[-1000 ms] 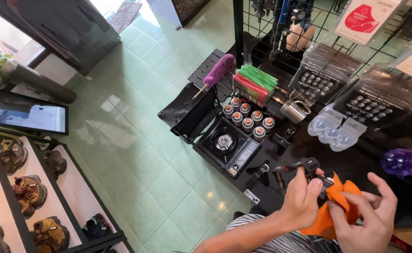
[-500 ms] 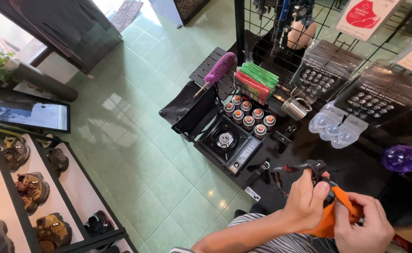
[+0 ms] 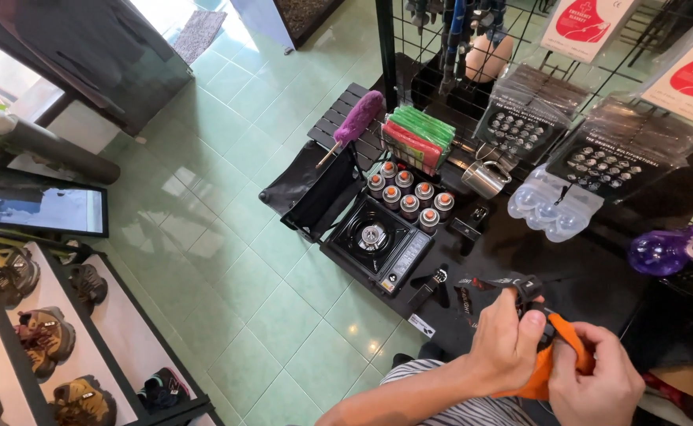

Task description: Sorting various items from a laundry basket and then cleaning a small electronic device with a spray bottle and cloth.

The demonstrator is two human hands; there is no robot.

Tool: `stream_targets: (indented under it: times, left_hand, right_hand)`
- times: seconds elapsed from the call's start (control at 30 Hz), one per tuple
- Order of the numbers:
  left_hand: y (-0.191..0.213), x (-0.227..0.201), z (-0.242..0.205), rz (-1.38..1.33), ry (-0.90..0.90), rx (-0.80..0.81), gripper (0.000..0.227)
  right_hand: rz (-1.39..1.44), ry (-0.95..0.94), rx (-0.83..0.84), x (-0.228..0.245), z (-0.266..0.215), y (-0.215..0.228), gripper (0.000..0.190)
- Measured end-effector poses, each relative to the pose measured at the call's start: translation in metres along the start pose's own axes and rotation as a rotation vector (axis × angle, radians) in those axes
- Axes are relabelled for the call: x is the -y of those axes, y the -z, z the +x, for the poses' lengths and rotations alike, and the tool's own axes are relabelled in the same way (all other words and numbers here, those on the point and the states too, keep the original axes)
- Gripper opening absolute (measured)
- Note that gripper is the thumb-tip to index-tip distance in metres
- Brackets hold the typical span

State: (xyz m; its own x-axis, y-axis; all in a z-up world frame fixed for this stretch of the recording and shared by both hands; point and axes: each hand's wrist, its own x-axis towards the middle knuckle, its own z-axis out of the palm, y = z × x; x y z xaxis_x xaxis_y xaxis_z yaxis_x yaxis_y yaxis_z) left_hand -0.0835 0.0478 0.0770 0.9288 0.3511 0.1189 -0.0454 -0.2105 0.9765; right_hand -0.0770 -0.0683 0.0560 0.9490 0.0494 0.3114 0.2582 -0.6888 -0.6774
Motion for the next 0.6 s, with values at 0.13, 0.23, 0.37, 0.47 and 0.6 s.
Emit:
stream_targets:
  times: [0.13, 0.23, 0.37, 0.47, 0.6]
  left_hand:
    - [-0.001, 0.006, 0.001, 0.026, -0.028, 0.005, 0.044]
    - [0.002, 0.001, -0.002, 0.008, 0.005, 0.009, 0.04]
    - [0.002, 0.003, 0.0, -0.029, -0.012, -0.025, 0.044]
    - [0.004, 0.011, 0.006, -0.183, 0.106, -0.059, 0.031]
    - [-0.004, 0.027, 0.01, -0.545, 0.282, -0.065, 0.025]
  right_hand:
    - [0.023, 0.142, -0.023, 0.002, 0.0, 0.002, 0.01]
    - [0.045, 0.214, 0.011, 0.007, 0.008, 0.007, 0.008]
    - [0.131, 0.319, -0.063, 0.033, 0.01, 0.012, 0.01]
    - [0.2, 0.363, 0.044, 0.045, 0.012, 0.021, 0.013]
    - [0.289, 0.225, 0.096, 0.043, 0.001, 0.033, 0.01]
